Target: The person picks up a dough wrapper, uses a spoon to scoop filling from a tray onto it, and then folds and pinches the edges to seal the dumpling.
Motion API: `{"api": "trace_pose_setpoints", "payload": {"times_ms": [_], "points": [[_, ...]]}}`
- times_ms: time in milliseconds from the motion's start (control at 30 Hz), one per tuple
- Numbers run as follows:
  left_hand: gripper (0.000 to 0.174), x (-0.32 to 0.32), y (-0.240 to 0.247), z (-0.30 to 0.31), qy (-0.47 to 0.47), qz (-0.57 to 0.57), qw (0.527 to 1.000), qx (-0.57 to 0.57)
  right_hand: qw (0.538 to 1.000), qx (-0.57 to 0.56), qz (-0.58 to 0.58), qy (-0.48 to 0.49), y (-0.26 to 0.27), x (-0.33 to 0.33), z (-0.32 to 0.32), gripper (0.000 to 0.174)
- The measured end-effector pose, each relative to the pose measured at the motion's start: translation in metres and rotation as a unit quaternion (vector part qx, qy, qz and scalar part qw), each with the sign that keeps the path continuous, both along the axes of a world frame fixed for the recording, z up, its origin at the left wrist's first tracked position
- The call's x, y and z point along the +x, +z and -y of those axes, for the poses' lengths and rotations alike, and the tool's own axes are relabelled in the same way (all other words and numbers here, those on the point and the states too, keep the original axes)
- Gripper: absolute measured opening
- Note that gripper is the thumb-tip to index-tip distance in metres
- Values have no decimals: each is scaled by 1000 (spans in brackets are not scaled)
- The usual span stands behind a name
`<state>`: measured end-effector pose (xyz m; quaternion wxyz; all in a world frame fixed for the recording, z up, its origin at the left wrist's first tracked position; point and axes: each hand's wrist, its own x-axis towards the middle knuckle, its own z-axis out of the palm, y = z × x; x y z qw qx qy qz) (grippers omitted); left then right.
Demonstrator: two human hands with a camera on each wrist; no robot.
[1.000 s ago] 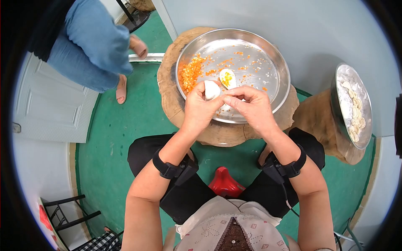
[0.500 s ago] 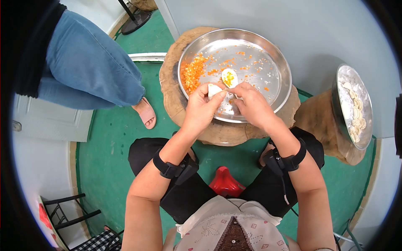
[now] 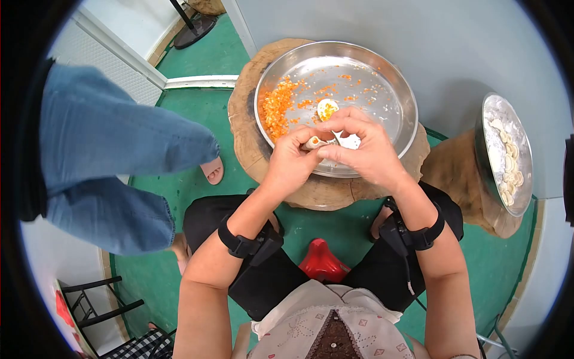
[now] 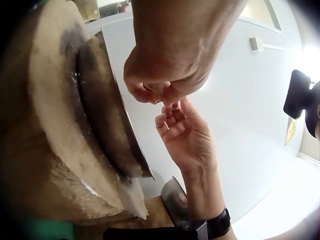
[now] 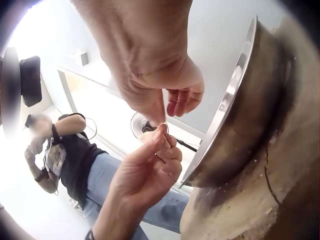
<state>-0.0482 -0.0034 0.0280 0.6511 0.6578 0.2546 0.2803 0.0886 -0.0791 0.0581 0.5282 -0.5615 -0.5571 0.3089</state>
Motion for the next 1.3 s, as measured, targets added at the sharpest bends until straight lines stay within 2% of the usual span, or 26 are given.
{"api": "trace_pose_setpoints", "payload": {"times_ms": [200,600,867,1000,1067,1300], "points": [[22,2,-4,1,-19,34,998,54,1000,4,16,0,-5,-2,1,19],[13,0,-2,2,-26,-6,998,65,999,37,10,-19,-10,-3,2,10],[15,0,0,2,-33,-1,998,48,998,49,10,-24,-12,-4,2,8],[17,2,-2,4,-17,33,999,11,997,53,41,-37,-5,-5,4,13],[18,1,-2,4,-11,16,1000,9,994,74,59,-56,-4,-8,4,15],[16,-2,-11,-1,-7,-27,999,40,978,128,160,-33,-12,-5,6,14]]}}
